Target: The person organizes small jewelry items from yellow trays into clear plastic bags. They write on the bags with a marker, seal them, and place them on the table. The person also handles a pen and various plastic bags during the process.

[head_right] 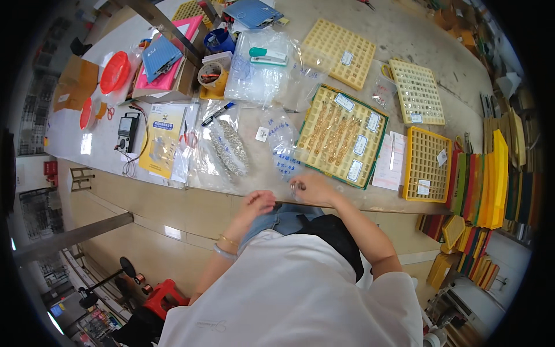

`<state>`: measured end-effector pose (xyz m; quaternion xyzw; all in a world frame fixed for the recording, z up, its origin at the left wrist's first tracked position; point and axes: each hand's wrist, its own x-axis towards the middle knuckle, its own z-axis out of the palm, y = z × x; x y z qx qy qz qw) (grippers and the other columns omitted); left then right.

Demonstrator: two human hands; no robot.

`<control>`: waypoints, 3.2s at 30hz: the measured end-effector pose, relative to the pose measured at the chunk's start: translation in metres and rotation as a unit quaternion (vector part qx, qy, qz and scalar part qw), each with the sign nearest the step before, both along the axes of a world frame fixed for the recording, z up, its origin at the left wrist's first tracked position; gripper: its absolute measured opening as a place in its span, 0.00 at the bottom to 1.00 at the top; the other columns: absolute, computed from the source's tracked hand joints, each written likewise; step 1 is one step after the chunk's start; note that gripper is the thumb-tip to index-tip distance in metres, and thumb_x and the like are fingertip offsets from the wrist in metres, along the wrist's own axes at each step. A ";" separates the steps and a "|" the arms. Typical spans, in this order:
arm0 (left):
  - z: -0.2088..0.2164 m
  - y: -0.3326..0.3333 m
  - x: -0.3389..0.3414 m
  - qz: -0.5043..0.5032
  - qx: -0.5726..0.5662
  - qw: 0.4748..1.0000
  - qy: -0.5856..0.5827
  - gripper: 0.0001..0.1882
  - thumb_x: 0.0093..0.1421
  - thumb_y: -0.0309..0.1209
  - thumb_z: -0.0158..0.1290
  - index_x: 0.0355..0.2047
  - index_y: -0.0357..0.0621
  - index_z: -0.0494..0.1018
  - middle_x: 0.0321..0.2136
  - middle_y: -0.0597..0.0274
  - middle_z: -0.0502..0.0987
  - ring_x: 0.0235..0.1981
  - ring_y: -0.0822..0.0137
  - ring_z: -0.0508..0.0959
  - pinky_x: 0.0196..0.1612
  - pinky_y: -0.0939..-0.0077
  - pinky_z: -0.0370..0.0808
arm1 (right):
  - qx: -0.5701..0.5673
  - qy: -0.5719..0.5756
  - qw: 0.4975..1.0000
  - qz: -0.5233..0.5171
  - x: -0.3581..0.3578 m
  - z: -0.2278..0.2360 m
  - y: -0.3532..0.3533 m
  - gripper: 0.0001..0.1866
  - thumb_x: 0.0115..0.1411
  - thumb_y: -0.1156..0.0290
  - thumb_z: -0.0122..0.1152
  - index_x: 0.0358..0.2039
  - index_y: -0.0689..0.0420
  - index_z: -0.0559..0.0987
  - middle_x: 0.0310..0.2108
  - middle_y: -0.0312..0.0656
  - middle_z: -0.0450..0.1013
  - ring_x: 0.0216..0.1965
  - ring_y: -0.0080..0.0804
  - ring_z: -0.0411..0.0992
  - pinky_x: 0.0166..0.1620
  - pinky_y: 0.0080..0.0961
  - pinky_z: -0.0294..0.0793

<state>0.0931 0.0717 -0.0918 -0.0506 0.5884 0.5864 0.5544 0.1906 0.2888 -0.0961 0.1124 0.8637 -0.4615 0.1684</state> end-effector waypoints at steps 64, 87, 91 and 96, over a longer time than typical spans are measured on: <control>0.040 -0.003 -0.013 -0.008 0.119 0.949 0.291 0.06 0.55 0.25 0.55 0.33 0.36 0.75 0.26 0.67 0.74 0.27 0.79 0.72 0.32 0.86 0.70 | -0.162 0.058 0.971 -0.167 -0.010 0.121 -0.016 0.14 0.52 0.71 0.62 0.39 0.62 0.75 0.36 0.41 0.74 0.40 0.28 0.72 0.46 0.25 0.69; 0.058 0.019 -0.019 0.007 0.140 0.958 0.252 0.10 0.55 0.28 0.56 0.36 0.35 0.75 0.30 0.62 0.78 0.32 0.76 0.75 0.38 0.81 0.71 | -0.132 0.142 0.974 -0.120 -0.004 0.082 -0.021 0.07 0.56 0.75 0.57 0.34 0.63 0.78 0.30 0.41 0.73 0.32 0.25 0.70 0.34 0.20 0.70; 0.056 0.021 -0.024 -0.050 0.119 0.957 0.261 0.10 0.54 0.27 0.56 0.35 0.33 0.74 0.29 0.62 0.78 0.31 0.76 0.75 0.37 0.82 0.72 | -0.137 0.099 0.976 -0.140 -0.005 0.087 -0.025 0.05 0.57 0.78 0.55 0.33 0.65 0.77 0.28 0.37 0.72 0.29 0.21 0.69 0.33 0.18 0.71; 0.052 0.021 -0.022 -0.020 0.105 0.970 0.220 0.08 0.54 0.27 0.57 0.33 0.34 0.75 0.27 0.64 0.78 0.28 0.79 0.74 0.32 0.86 0.71 | -0.158 0.070 0.960 -0.220 -0.008 0.089 -0.024 0.04 0.54 0.77 0.59 0.30 0.64 0.77 0.26 0.36 0.73 0.26 0.18 0.69 0.31 0.18 0.71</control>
